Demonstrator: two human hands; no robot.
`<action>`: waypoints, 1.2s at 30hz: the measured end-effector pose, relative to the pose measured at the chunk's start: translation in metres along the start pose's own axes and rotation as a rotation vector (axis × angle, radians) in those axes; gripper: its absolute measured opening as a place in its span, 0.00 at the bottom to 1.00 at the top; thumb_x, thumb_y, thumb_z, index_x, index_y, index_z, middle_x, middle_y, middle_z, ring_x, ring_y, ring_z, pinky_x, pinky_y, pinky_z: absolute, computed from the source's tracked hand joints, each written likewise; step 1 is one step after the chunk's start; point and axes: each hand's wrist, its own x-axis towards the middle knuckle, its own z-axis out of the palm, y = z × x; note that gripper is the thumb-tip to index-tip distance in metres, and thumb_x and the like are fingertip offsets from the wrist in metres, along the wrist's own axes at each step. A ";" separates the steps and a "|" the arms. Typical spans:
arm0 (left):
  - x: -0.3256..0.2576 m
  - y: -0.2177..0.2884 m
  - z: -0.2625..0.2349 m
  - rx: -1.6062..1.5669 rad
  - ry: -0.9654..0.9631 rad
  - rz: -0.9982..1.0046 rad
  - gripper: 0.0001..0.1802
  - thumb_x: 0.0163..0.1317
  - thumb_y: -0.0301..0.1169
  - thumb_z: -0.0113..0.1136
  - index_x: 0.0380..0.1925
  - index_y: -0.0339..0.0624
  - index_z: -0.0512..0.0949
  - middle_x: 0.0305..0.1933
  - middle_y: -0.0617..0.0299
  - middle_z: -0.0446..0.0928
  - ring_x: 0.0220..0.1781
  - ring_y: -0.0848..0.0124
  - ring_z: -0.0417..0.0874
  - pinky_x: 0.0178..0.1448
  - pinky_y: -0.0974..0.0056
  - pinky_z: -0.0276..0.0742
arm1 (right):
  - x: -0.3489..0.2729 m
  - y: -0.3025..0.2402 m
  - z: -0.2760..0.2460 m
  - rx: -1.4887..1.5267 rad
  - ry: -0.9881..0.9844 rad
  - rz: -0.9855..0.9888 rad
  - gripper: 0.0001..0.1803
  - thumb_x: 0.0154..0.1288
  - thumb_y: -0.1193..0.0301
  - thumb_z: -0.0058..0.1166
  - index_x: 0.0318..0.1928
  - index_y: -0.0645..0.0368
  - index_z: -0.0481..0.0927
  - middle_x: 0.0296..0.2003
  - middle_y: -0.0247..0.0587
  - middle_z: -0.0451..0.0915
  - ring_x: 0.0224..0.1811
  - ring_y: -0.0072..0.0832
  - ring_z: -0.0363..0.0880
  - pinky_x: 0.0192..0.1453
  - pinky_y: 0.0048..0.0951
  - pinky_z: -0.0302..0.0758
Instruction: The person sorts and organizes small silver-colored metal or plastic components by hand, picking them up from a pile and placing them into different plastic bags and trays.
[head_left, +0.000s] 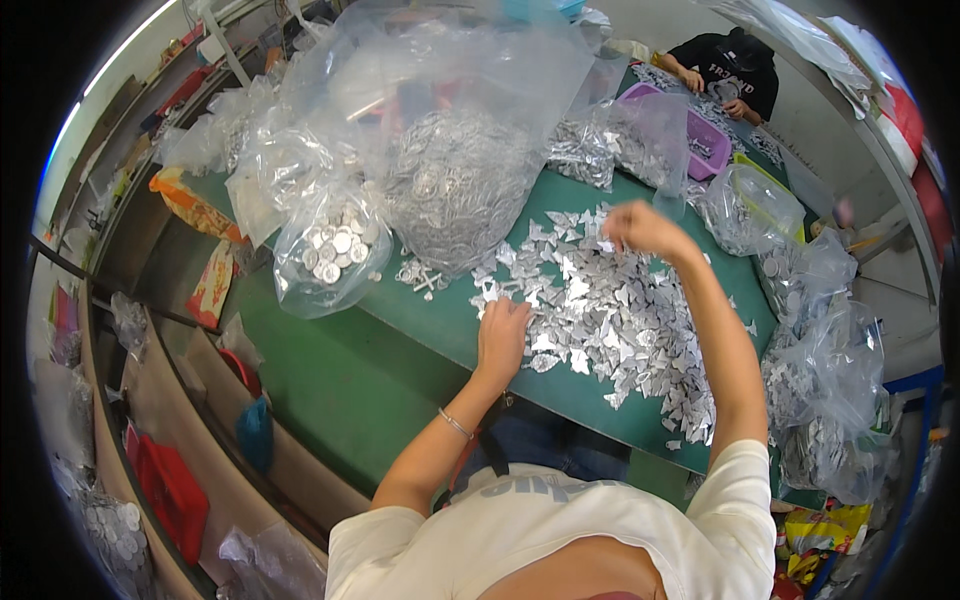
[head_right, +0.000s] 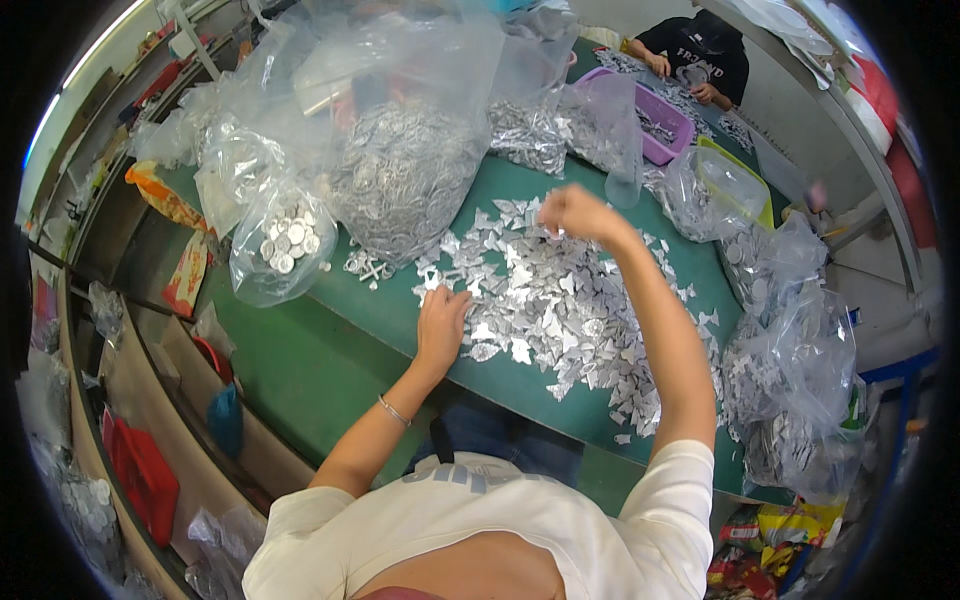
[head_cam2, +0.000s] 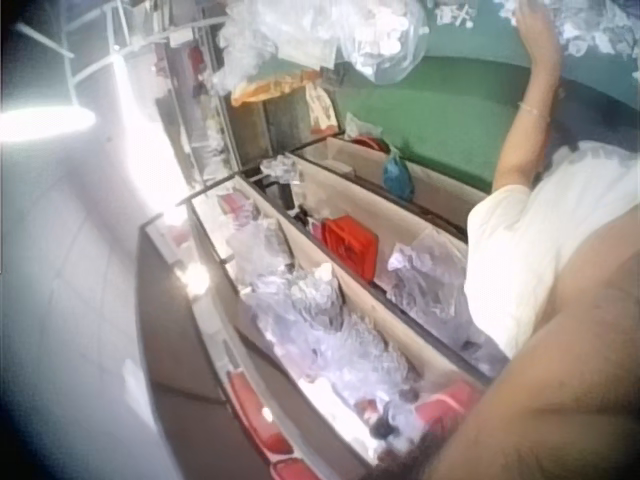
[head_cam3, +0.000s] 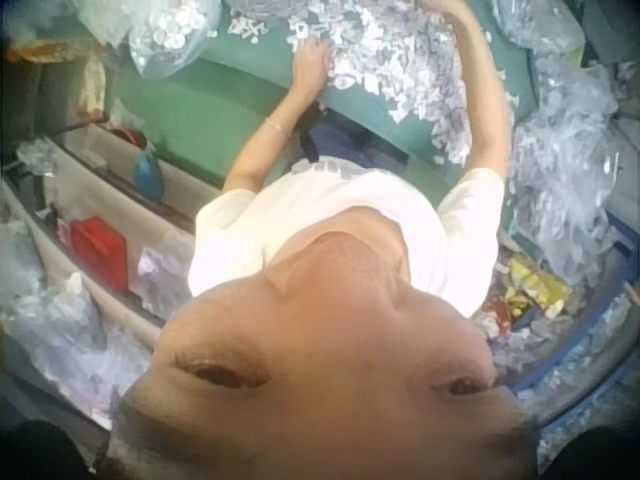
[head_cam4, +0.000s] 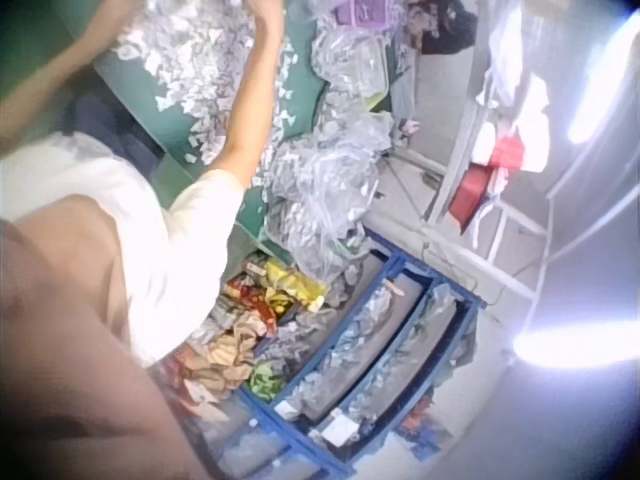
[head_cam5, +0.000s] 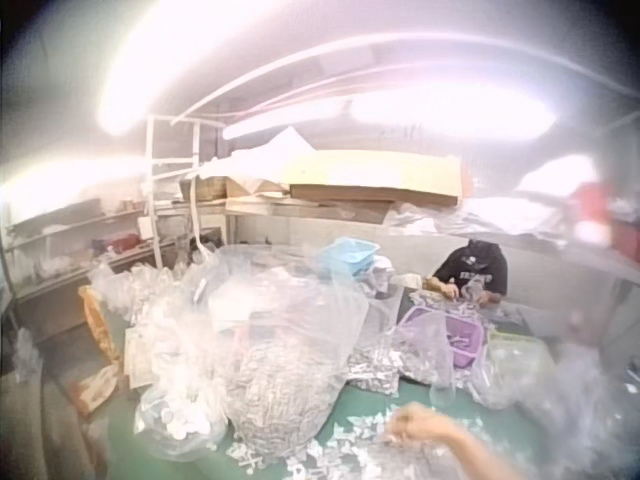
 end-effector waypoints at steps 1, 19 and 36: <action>-0.002 -0.001 -0.001 -0.005 -0.003 -0.009 0.09 0.49 0.25 0.60 0.33 0.38 0.78 0.28 0.56 0.68 0.33 0.59 0.69 0.36 0.59 0.67 | 0.015 -0.020 -0.015 0.157 0.155 0.022 0.12 0.62 0.65 0.50 0.24 0.56 0.75 0.15 0.26 0.71 0.14 0.13 0.60 0.17 0.19 0.55; -0.001 -0.003 -0.003 -0.310 0.235 -0.197 0.05 0.57 0.21 0.52 0.33 0.32 0.76 0.25 0.54 0.68 0.27 0.62 0.70 0.31 0.64 0.66 | 0.002 -0.011 0.018 -0.026 0.153 -0.316 0.13 0.59 0.65 0.55 0.39 0.60 0.81 0.33 0.35 0.80 0.28 0.20 0.74 0.33 0.22 0.70; -0.002 -0.009 -0.005 -0.624 0.393 -0.335 0.09 0.59 0.20 0.52 0.39 0.32 0.77 0.36 0.63 0.74 0.29 0.82 0.67 0.32 0.77 0.63 | -0.053 0.011 0.165 -0.149 0.559 -0.070 0.10 0.50 0.68 0.62 0.27 0.57 0.75 0.20 0.41 0.74 0.23 0.31 0.74 0.28 0.30 0.68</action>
